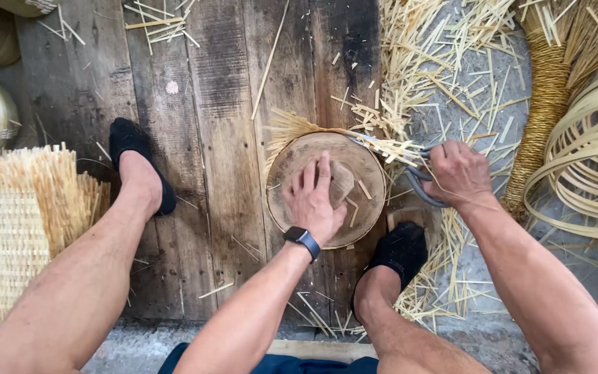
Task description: The person sits on the floor and trims a square woven bamboo mat with scissors, fitting it over a round wooden mold. They press the mat into shape, tuck the edges, and attach a thin bamboo rim strip around the edge to form a shallow basket.
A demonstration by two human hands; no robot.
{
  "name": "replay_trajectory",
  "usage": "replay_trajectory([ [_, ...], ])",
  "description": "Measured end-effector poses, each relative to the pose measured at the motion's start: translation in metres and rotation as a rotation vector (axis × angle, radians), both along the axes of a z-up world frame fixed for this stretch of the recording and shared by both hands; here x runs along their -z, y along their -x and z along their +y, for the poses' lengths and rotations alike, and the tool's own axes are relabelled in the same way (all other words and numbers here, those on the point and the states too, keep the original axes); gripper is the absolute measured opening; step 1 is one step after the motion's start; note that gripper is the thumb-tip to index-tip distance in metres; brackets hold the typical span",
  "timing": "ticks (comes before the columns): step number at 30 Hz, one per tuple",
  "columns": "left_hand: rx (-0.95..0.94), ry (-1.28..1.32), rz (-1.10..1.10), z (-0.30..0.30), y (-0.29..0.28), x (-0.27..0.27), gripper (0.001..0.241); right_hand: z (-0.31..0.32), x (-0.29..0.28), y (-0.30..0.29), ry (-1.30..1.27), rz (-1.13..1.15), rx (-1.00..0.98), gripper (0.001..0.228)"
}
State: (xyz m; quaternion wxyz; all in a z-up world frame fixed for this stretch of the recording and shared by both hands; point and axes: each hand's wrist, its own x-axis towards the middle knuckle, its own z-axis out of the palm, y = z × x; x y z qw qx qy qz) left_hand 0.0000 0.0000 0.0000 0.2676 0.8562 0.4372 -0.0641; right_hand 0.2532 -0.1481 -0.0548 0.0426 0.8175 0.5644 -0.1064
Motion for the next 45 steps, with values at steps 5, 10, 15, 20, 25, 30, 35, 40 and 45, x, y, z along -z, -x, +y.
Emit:
replay_trajectory([
  [5, 0.156, 0.052, -0.016, 0.012, 0.0, -0.009, 0.122, 0.037, -0.027, 0.018, -0.179, -0.101, -0.059, 0.046],
  [10, 0.318, 0.048, 0.036, 0.025, 0.003, -0.005, 0.118, -0.002, 0.02, -0.009, 0.027, -0.028, -0.075, 0.037],
  [15, 0.397, 0.126, 0.094, 0.03, -0.001, -0.021, 0.119, 0.038, -0.029, 0.017, -0.223, -0.21, -0.129, 0.056],
  [20, 0.371, -0.011, 0.005, 0.024, 0.009, -0.019, 0.116, 0.013, 0.026, 0.005, 0.033, -0.074, -0.082, 0.037],
  [25, -0.027, 0.034, -0.012, 0.001, -0.007, -0.041, 0.097, 0.012, -0.009, 0.004, 0.022, -0.026, -0.038, 0.043],
  [30, -0.004, 0.018, 0.046, 0.003, -0.008, -0.026, 0.092, 0.033, 0.013, 0.015, -0.045, -0.119, -0.075, 0.03],
  [35, 0.242, 0.045, 0.015, 0.026, 0.004, -0.028, 0.092, 0.017, -0.012, -0.001, 0.185, 0.076, -0.005, 0.03],
  [40, 0.329, 0.078, 0.094, 0.031, -0.001, -0.029, 0.092, 0.032, -0.009, 0.011, -0.036, -0.19, -0.108, 0.039],
  [45, 0.52, 0.096, 0.143, 0.046, 0.01, -0.022, 0.098, 0.028, 0.007, 0.001, 0.295, 0.148, 0.008, 0.032],
])
